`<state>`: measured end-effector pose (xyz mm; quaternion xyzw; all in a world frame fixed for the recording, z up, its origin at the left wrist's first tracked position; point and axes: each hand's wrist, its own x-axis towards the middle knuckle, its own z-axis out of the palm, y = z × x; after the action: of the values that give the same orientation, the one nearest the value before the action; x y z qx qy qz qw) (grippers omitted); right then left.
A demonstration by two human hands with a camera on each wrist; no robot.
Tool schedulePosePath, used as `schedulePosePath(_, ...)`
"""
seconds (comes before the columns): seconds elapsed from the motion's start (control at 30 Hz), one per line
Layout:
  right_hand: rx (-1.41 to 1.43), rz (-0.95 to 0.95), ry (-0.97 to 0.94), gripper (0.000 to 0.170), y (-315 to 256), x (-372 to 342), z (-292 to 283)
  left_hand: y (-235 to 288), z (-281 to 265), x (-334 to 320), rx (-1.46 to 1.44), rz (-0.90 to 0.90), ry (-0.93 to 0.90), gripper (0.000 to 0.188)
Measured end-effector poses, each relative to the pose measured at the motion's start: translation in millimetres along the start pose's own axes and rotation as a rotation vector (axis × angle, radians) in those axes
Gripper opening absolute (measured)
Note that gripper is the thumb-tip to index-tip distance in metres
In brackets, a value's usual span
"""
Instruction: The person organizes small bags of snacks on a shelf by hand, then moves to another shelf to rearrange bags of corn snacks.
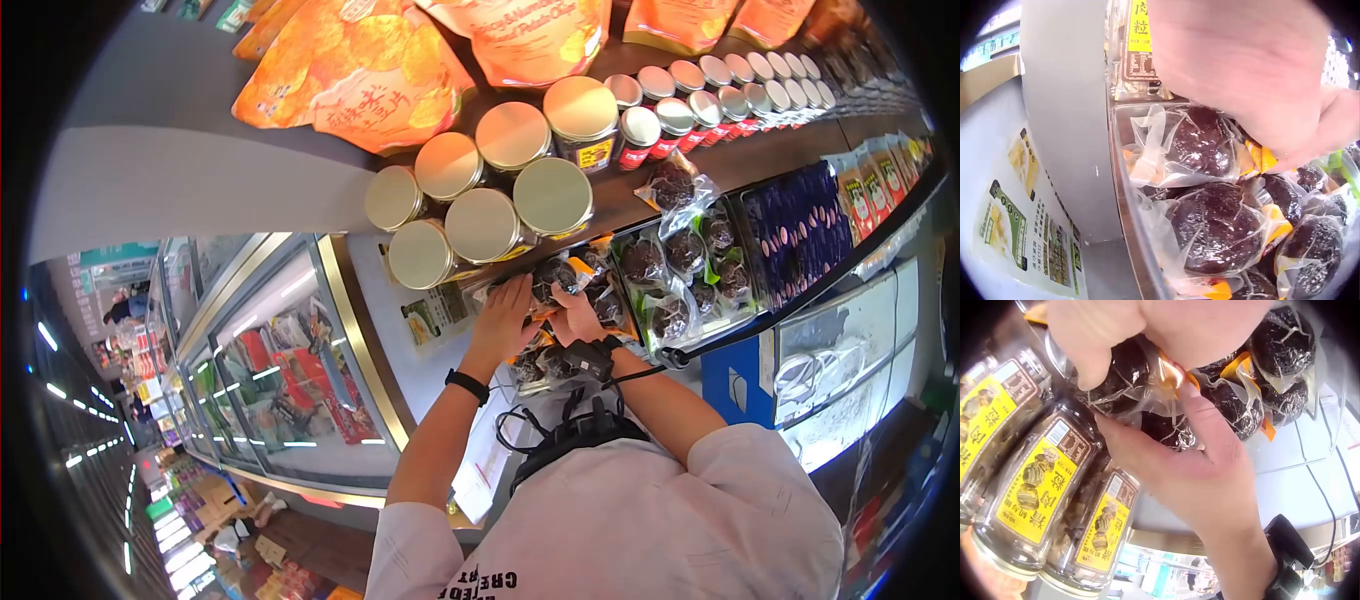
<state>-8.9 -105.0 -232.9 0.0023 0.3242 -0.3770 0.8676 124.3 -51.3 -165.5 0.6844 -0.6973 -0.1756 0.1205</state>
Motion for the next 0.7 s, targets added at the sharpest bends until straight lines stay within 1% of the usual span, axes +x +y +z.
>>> schedulePosePath(0.03,0.025,-0.038,0.037,0.020,-1.2,-0.8,6.8,-0.7,-1.9,0.8,-0.021,-0.005,-0.028,0.067)
schedulePosePath(0.07,-0.002,-0.051,0.097,0.024,5.1,5.4,2.3,-4.1,0.0,2.4,-0.027,-0.010,-0.014,0.067)
schedulePosePath(0.1,-0.020,-0.048,0.095,0.024,7.7,14.0,-10.0,-6.5,3.0,2.6,0.006,-0.028,-0.002,0.065)
schedulePosePath(0.17,-0.257,-0.097,0.089,0.035,32.8,41.7,-60.2,-5.9,14.5,1.9,0.031,-0.052,0.008,0.064)
schedulePosePath(0.2,-0.534,-0.106,0.190,0.048,51.6,65.7,-103.3,-5.0,19.2,4.9,0.141,-0.060,0.028,0.059)
schedulePosePath(0.23,-0.533,-0.109,0.192,0.048,42.1,55.4,-85.0,-4.7,23.0,7.8,0.253,-0.064,0.048,0.055)
schedulePosePath(0.27,-0.490,-0.015,0.250,0.050,24.0,32.7,-46.0,-3.1,26.0,8.5,0.252,-0.060,0.045,0.055)
schedulePosePath(0.3,-0.447,0.078,0.304,0.052,12.1,20.5,-22.3,-0.8,28.5,10.0,0.263,-0.085,0.062,0.052)
schedulePosePath(0.33,-0.468,0.135,0.280,0.044,14.8,32.7,-39.2,-0.2,29.1,12.3,0.275,-0.109,0.081,0.049)
schedulePosePath(0.37,-0.465,0.127,0.281,0.044,11.9,44.4,-58.4,0.4,26.0,16.6,0.275,-0.101,0.083,0.049)
schedulePosePath(0.4,-0.610,0.171,0.020,0.028,6.3,52.4,-79.5,3.6,21.7,19.7,0.240,-0.167,0.034,0.049)
schedulePosePath(0.43,-0.749,0.214,-0.242,0.016,-2.6,49.9,-79.7,6.1,21.1,20.6,0.203,-0.233,-0.017,0.048)
schedulePosePath(0.47,-0.914,0.178,-0.248,0.021,-2.0,50.8,-74.4,6.1,21.2,20.6,0.201,-0.219,-0.017,0.048)
schedulePosePath(0.5,-0.911,0.161,-0.241,0.021,-3.4,52.9,-68.4,5.2,19.8,20.4,0.192,-0.221,-0.012,0.049)
schedulePosePath(0.53,-0.739,0.397,-0.045,0.024,-15.5,43.4,-39.6,6.1,19.7,21.4,0.184,-0.223,-0.006,0.050)
schedulePosePath(0.57,-0.548,0.628,0.147,0.036,-27.5,33.7,-16.2,12.8,16.8,21.7,0.187,-0.207,-0.007,0.050)
schedulePosePath(0.6,-0.647,0.691,0.144,0.036,-35.5,30.0,-5.3,22.0,10.0,21.8,0.183,-0.164,0.088,0.050)
schedulePosePath(0.63,-0.632,0.685,0.143,0.036,-34.5,37.7,-16.4,29.3,4.6,22.0,0.179,-0.124,0.177,0.050)
schedulePosePath(0.67,-1.092,0.295,-0.358,0.034,-27.0,47.2,-38.5,34.1,2.5,22.1,0.030,-0.061,0.143,0.052)
schedulePosePath(0.7,-1.483,-0.169,-0.862,0.031,-21.1,52.1,-51.0,37.3,4.0,22.1,0.037,-0.055,0.126,0.052)
